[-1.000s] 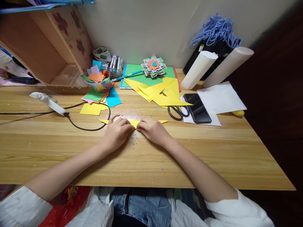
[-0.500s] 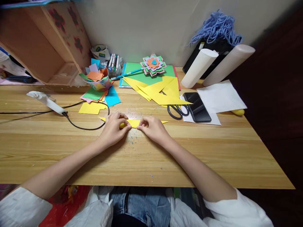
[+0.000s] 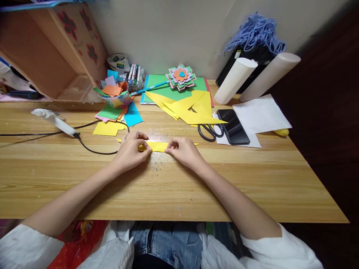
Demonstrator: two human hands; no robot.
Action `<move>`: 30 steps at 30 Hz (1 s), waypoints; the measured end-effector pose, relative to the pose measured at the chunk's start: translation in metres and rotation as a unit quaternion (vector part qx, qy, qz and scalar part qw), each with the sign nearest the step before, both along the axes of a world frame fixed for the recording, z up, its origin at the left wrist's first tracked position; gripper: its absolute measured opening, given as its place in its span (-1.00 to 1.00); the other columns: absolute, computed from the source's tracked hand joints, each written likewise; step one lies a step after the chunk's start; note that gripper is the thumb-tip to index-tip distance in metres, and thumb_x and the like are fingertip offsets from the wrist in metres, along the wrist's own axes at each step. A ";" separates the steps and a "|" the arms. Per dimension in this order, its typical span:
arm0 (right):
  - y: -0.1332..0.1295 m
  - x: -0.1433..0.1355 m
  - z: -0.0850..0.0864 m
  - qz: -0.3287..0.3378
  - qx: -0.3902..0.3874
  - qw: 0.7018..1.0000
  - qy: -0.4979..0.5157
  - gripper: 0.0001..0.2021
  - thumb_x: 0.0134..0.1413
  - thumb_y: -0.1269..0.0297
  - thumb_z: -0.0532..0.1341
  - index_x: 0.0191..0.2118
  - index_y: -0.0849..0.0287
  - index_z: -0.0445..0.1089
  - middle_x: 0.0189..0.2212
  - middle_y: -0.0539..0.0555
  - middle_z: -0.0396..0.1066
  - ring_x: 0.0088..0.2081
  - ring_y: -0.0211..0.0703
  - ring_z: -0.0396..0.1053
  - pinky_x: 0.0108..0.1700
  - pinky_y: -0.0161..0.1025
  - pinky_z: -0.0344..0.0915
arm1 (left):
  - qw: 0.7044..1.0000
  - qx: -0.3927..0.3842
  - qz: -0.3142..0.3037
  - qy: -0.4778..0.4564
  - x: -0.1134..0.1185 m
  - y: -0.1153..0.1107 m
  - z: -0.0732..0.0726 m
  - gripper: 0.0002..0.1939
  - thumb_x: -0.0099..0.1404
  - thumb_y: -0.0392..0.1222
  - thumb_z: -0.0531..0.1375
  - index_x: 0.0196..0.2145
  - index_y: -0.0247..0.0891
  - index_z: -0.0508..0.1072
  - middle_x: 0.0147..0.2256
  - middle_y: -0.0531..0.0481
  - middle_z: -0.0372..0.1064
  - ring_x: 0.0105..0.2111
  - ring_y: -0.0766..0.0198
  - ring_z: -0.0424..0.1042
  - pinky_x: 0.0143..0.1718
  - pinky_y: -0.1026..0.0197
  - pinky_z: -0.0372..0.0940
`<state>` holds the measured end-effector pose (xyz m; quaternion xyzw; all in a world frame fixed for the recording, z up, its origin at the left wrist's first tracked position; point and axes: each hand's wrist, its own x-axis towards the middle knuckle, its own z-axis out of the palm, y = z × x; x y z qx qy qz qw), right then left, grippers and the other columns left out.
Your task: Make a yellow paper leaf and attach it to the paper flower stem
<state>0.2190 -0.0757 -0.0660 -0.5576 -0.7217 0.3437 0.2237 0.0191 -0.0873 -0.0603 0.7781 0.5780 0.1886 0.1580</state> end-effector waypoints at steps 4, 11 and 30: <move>0.001 0.002 0.000 0.000 -0.010 1.000 -0.003 -0.85 -0.17 0.21 0.27 -0.51 0.19 0.41 -0.60 -0.03 0.37 -0.55 -0.30 0.26 -0.52 -0.35 0.14 | 1.000 0.000 0.009 0.009 -0.002 0.001 0.001 -0.85 0.07 -0.20 0.11 -0.55 -0.23 0.45 -0.20 -0.06 0.32 -0.10 0.09 0.23 0.01 -0.09 0.03; 0.002 0.005 0.002 -0.004 -0.004 1.000 -0.021 -0.85 -0.18 0.20 0.27 -0.53 0.19 0.41 -0.61 -0.01 0.38 -0.56 -0.29 0.26 -0.52 -0.34 0.13 | 1.000 -0.014 0.010 0.016 -0.008 0.005 0.003 -0.85 0.04 -0.19 0.13 -0.59 -0.24 0.45 -0.25 -0.08 0.32 -0.13 0.06 0.22 -0.02 -0.09 0.06; 0.012 0.022 0.005 -0.020 -0.066 0.997 -0.043 -0.80 -0.29 0.16 0.32 -0.56 0.20 0.40 -0.62 0.00 0.36 -0.54 -0.27 0.27 -0.52 -0.34 0.14 | 0.995 -0.095 0.024 0.033 -0.027 0.018 0.009 -0.85 -0.08 -0.11 0.26 -0.55 -0.22 0.42 -0.29 -0.07 0.25 -0.16 0.06 0.18 -0.10 0.01 0.14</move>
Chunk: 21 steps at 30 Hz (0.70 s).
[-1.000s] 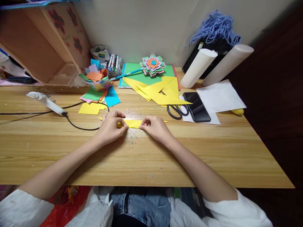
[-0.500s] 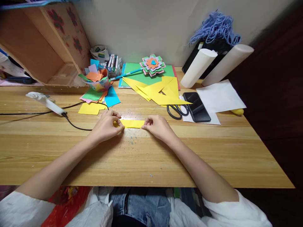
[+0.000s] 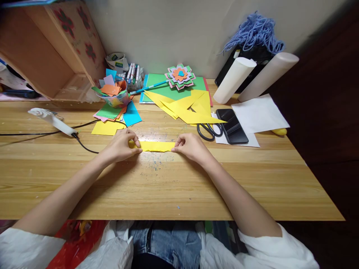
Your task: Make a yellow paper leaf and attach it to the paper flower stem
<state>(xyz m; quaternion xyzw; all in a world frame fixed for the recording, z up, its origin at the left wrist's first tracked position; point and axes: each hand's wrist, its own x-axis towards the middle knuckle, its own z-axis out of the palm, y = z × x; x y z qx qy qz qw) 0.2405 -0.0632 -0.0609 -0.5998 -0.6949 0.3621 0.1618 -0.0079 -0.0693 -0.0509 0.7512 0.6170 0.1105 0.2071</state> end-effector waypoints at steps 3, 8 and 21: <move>0.001 0.002 -0.002 0.001 -0.005 1.000 0.009 -0.80 -0.31 0.18 0.33 -0.55 0.20 0.40 -0.62 -0.01 0.35 -0.54 -0.27 0.26 -0.52 -0.34 0.14 | 1.000 -0.001 -0.016 -0.005 -0.006 0.005 -0.002 -0.90 -0.09 -0.18 0.25 -0.54 -0.21 0.43 -0.32 -0.06 0.29 -0.20 0.06 0.21 -0.14 -0.01 0.15; 0.003 0.004 -0.007 0.011 -0.012 1.000 0.026 -0.80 -0.30 0.18 0.32 -0.53 0.21 0.42 -0.61 -0.01 0.35 -0.53 -0.27 0.26 -0.50 -0.34 0.15 | 0.989 0.045 -0.104 -0.091 -0.001 0.000 -0.001 -0.85 0.03 -0.38 0.09 -0.43 -0.22 0.40 -0.35 0.00 0.37 -0.25 0.18 0.31 -0.14 0.05 0.17; 0.001 0.002 -0.004 0.060 0.033 0.998 0.010 -0.87 -0.17 0.23 0.27 -0.48 0.18 0.41 -0.51 0.01 0.39 -0.44 -0.21 0.31 -0.40 -0.29 0.20 | 0.983 0.125 -0.094 -0.096 0.033 -0.019 -0.019 -0.89 0.17 -0.15 0.18 -0.45 -0.22 0.38 -0.40 0.03 0.34 -0.33 0.24 0.29 -0.32 0.20 0.14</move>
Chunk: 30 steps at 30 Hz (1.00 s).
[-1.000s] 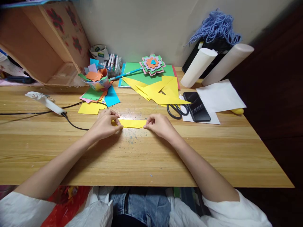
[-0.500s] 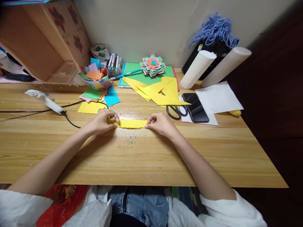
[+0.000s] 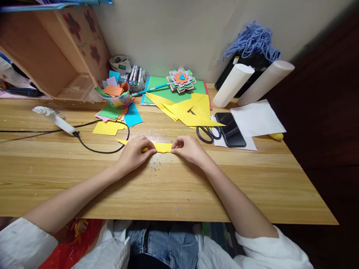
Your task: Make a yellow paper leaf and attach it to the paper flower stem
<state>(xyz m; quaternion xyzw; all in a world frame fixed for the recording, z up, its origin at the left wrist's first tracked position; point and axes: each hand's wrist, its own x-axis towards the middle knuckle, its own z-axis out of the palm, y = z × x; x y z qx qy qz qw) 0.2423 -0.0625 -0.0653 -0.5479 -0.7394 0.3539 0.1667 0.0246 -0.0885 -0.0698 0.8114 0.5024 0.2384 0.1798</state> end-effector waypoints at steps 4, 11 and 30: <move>-0.010 -0.013 0.008 0.129 0.122 0.984 0.006 -0.92 -0.03 0.33 0.21 -0.34 0.15 0.39 -0.35 0.05 0.40 -0.27 -0.16 0.30 -0.23 -0.24 0.22 | 1.000 -0.005 0.008 -0.024 0.000 0.001 -0.003 -0.90 0.14 -0.16 0.21 -0.46 -0.22 0.38 -0.42 0.04 0.33 -0.35 0.26 0.29 -0.34 0.21 0.14; -0.018 -0.027 -0.005 0.196 0.272 0.939 -0.075 -0.80 0.17 0.34 0.02 -0.35 0.19 0.37 -0.38 0.12 0.36 -0.29 -0.16 0.27 -0.31 -0.27 0.19 | 1.000 -0.004 0.005 -0.023 -0.002 0.000 -0.001 -0.89 0.16 -0.14 0.18 -0.45 -0.22 0.41 -0.39 0.02 0.33 -0.31 0.26 0.31 -0.32 0.22 0.17; -0.016 -0.028 -0.007 0.172 0.303 0.936 -0.046 -0.85 0.12 0.37 0.06 -0.32 0.19 0.37 -0.38 0.13 0.38 -0.28 -0.13 0.27 -0.24 -0.24 0.22 | 0.960 0.181 -0.138 0.163 -0.007 0.005 0.005 -0.73 0.31 -0.24 -0.04 -0.40 -0.27 0.44 -0.43 -0.01 0.36 -0.38 0.29 0.30 -0.24 0.22 0.18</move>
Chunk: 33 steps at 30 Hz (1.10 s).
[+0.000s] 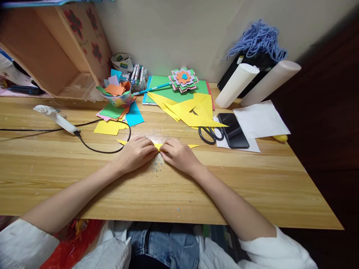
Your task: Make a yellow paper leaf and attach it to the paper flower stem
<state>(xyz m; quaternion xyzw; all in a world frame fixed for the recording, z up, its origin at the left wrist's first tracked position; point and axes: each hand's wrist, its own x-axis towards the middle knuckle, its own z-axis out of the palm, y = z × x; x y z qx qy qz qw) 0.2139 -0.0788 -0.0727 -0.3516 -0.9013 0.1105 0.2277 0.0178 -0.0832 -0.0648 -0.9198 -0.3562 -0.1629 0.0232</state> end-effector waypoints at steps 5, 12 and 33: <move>-0.001 -0.002 0.001 -0.002 0.003 1.000 0.008 -0.85 0.12 0.38 0.05 -0.33 0.18 0.37 -0.39 0.13 0.38 -0.29 -0.12 0.27 -0.24 -0.22 0.23 | 1.000 0.006 -0.001 0.002 0.000 0.001 0.000 -0.72 0.32 -0.24 -0.06 -0.39 -0.26 0.42 -0.42 0.01 0.35 -0.35 0.31 0.30 -0.07 0.16 0.14; -0.001 0.002 0.006 -0.009 0.014 0.999 0.029 -0.83 0.14 0.36 0.05 -0.26 0.17 0.38 -0.36 0.14 0.39 -0.29 -0.12 0.29 -0.22 -0.18 0.25 | 0.999 -0.006 0.015 -0.029 -0.001 0.000 0.004 -0.76 0.33 -0.25 -0.06 -0.31 -0.24 0.39 -0.36 -0.01 0.37 -0.29 0.29 0.30 0.00 0.11 0.08; -0.001 0.006 0.016 -0.019 -0.142 0.989 0.049 -0.87 0.10 0.38 0.12 -0.32 0.15 0.43 -0.38 0.07 0.39 -0.32 -0.20 0.34 -0.27 -0.28 0.24 | 0.968 -0.226 0.041 -0.099 -0.007 0.000 0.011 -0.81 0.25 -0.24 0.05 -0.32 -0.23 0.46 -0.36 -0.03 0.39 -0.33 0.26 0.36 -0.30 0.23 0.21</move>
